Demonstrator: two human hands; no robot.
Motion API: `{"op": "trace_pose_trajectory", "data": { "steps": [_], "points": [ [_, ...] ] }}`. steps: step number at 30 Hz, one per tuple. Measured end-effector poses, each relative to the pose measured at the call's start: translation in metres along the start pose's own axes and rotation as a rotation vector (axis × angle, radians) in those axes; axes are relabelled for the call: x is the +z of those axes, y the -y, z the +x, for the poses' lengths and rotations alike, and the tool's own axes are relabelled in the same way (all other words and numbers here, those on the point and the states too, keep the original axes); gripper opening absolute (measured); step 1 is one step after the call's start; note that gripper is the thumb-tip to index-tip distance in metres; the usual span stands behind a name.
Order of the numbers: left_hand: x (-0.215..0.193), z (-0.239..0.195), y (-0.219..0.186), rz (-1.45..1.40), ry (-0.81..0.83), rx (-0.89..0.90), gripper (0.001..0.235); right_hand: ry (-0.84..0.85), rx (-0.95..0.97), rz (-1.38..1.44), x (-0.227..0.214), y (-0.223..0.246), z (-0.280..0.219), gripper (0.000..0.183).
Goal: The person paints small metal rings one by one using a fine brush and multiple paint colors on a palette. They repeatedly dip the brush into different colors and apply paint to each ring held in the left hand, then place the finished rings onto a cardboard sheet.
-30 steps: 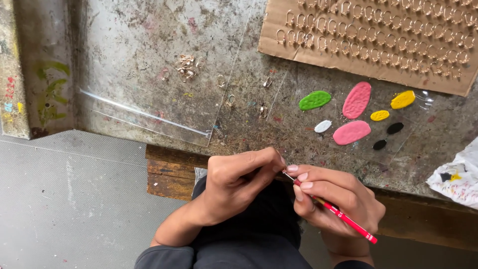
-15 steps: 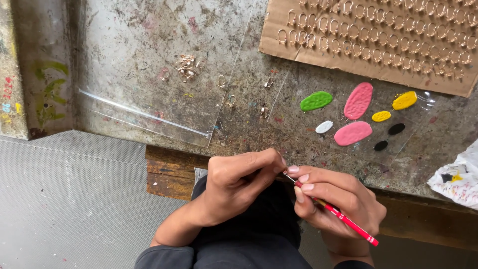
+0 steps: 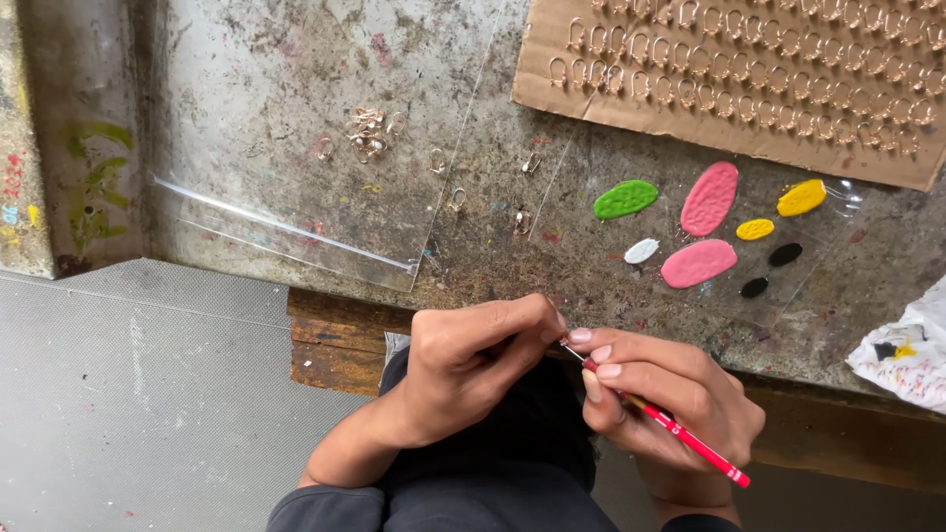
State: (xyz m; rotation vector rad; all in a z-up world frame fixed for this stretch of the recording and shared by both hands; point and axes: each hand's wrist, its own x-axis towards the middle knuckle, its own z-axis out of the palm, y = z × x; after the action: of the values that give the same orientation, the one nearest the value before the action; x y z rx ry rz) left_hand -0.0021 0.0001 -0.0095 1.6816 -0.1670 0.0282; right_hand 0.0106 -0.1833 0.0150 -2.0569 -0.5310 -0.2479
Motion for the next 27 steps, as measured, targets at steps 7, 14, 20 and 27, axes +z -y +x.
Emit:
{"op": "trace_pose_trajectory", "data": {
  "steps": [7, 14, 20, 27],
  "points": [
    [-0.0014, 0.0003, -0.0008, -0.041, 0.011, -0.007, 0.007, -0.015, 0.012, 0.016, 0.0007, -0.0006, -0.0023, 0.010],
    [-0.0035, 0.0014, -0.0020, -0.047, 0.037, -0.017, 0.010, -0.013, 0.044, 0.009, 0.0010, 0.0014, -0.0018, 0.010],
    [-0.0033, 0.0019, -0.0027, -0.056, 0.038, -0.012, 0.012, -0.005, 0.049, 0.021, 0.0008, 0.0019, -0.0011, 0.009],
    [-0.0020, -0.0010, 0.0009, -0.026, 0.014, -0.008, 0.007, 0.000, 0.037, 0.012, 0.0008, 0.0014, -0.0009, 0.009]
  ]
}}
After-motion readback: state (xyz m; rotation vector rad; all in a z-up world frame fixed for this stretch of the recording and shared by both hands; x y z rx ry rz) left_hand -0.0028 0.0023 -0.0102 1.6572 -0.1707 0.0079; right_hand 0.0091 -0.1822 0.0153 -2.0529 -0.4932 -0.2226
